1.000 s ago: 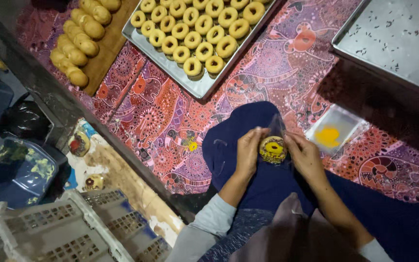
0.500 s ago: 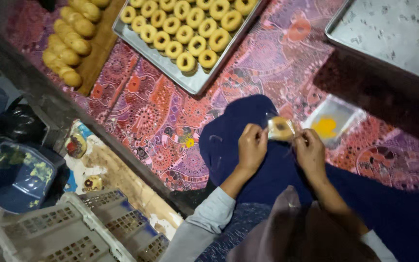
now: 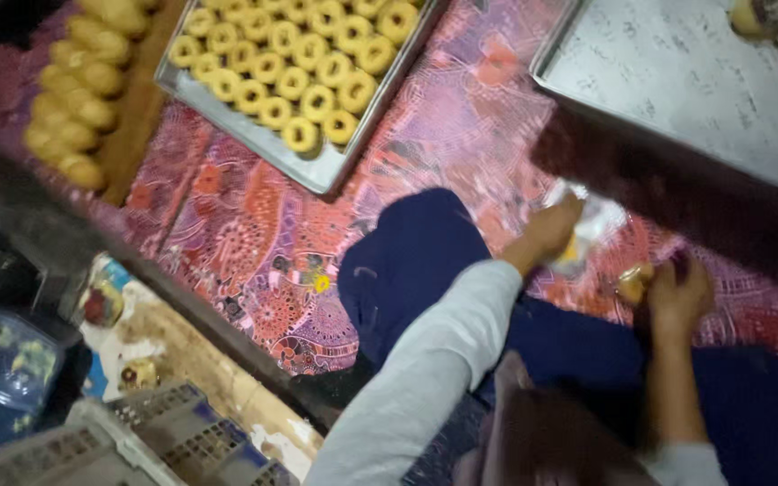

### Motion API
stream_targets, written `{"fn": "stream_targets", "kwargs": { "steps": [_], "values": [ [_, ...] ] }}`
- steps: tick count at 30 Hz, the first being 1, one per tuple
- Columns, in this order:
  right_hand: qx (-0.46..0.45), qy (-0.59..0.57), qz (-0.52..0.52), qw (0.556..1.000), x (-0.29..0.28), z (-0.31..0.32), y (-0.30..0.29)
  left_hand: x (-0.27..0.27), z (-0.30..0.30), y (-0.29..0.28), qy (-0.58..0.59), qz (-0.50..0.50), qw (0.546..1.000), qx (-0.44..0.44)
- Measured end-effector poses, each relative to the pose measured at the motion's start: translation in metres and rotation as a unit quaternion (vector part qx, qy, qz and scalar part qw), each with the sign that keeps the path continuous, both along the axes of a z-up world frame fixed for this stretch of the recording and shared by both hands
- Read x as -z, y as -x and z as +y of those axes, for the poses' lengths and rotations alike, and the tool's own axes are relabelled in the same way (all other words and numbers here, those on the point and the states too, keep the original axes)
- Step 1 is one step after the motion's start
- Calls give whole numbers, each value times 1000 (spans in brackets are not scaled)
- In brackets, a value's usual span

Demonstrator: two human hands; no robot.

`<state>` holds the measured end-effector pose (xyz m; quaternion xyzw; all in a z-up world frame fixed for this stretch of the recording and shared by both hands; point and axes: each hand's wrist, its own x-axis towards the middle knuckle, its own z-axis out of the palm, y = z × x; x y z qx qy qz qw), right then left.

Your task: The person sits on the floor and repeatedly picks up donuts from a tray, places them into small plastic bags, and sets the filled bags aside. The person handles donuts one at a time and uses both hands to open and close the bags.

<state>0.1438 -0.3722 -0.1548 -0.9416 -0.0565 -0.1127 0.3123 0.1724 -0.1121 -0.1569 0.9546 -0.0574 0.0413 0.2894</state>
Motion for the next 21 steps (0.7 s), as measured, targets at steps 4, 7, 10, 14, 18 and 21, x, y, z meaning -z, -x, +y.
{"fn": "stream_targets", "kwargs": {
  "steps": [4,7,10,14,18,21],
  "values": [
    [-55,21,-12,998,-8,32,-19,27,-4,2,-8,104,994,26],
    [-104,9,-9,994,-5,57,-20,35,-1,5,52,4,999,-7],
    [-86,-38,66,993,-4,69,-47,33,2,-4,20,4,1000,17],
    [-68,-35,141,987,-2,60,-57,8,-11,8,79,-2,996,34],
    [-120,-64,218,966,-18,64,-64,-42,-16,18,231,-56,971,21],
    [-117,-246,184,945,-56,84,-59,-78,-6,17,304,-184,924,-142]
  ]
}}
